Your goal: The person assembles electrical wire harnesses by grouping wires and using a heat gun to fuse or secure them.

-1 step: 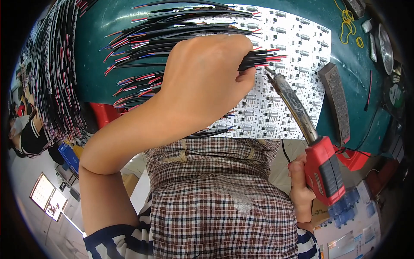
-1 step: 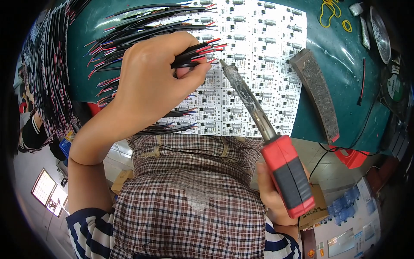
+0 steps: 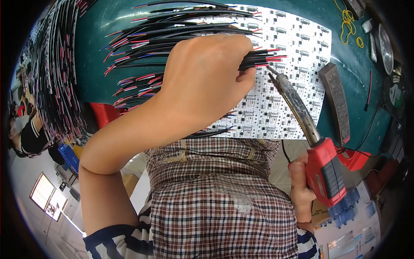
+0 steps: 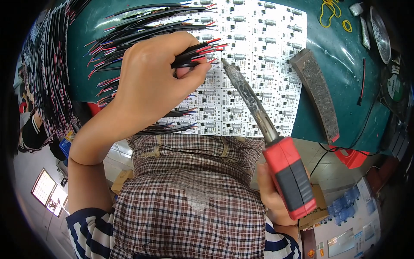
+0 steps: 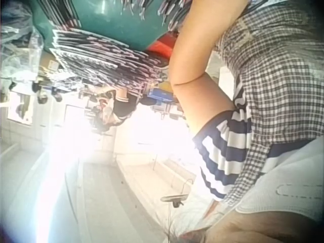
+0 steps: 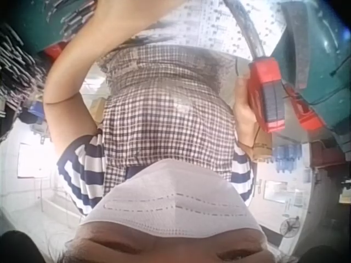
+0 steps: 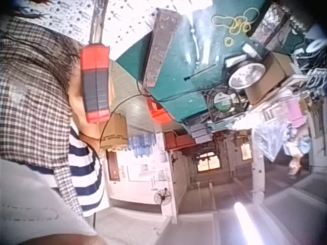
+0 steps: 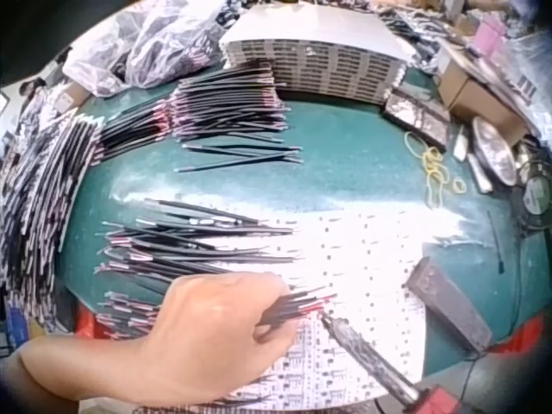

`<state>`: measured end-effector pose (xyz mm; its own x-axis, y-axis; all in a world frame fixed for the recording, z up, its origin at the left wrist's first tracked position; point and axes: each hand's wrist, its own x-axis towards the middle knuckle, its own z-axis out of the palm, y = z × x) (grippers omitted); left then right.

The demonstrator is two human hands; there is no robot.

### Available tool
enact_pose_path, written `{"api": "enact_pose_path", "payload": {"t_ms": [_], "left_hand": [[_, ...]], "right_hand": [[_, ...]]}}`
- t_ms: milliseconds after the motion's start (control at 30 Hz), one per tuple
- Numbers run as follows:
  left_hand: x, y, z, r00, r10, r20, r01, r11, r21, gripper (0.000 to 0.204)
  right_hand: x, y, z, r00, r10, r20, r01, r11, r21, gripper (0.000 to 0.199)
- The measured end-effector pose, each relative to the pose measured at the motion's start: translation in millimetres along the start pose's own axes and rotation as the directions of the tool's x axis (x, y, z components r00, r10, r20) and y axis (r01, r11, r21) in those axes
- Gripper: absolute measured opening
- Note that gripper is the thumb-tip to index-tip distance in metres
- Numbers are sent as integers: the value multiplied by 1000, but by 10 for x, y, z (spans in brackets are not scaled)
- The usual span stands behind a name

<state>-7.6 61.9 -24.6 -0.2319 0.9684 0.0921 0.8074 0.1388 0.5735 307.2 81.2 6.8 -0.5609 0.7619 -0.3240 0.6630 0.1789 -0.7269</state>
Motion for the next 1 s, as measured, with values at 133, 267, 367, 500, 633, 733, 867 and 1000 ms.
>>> {"api": "enact_pose_path", "payload": {"t_ms": [133, 267, 367, 500, 633, 733, 867, 1000], "left_hand": [[3, 1, -1, 1000, -1, 5, 1, 1000, 11, 16], [1, -16, 0, 1000, -13, 15, 13, 1000, -10, 15], [16, -2, 4, 1000, -9, 15, 10, 1000, -19, 15], [5, 8, 18, 1000, -10, -24, 9, 1000, -1, 14], [1, 10, 11, 1000, -15, -21, 15, 1000, -4, 13], [5, 6, 18, 1000, -9, -25, 9, 1000, -9, 13], [17, 17, 26, 1000, -13, -20, 12, 1000, -2, 13], [-4, 14, 18, 999, -11, -35, 12, 1000, 10, 12]], "right_hand": [[-41, -23, -30, 998, -67, 13, 68, 986, -151, 17], [2, -64, 0, 999, 1, 51, 2, 999, -53, 15], [28, -67, 23, 999, -14, 44, 16, 1000, -27, 14], [45, -96, 81, 998, 56, 9, -57, 996, 65, 15], [28, 5, 70, 994, 105, 31, -107, 990, 95, 31], [19, -23, 68, 988, 149, 34, -152, 981, 121, 32], [-67, 59, 27, 998, 65, -7, -65, 993, -102, 20], [-19, -47, 25, 1000, -20, -4, 19, 995, -101, 23]]}}
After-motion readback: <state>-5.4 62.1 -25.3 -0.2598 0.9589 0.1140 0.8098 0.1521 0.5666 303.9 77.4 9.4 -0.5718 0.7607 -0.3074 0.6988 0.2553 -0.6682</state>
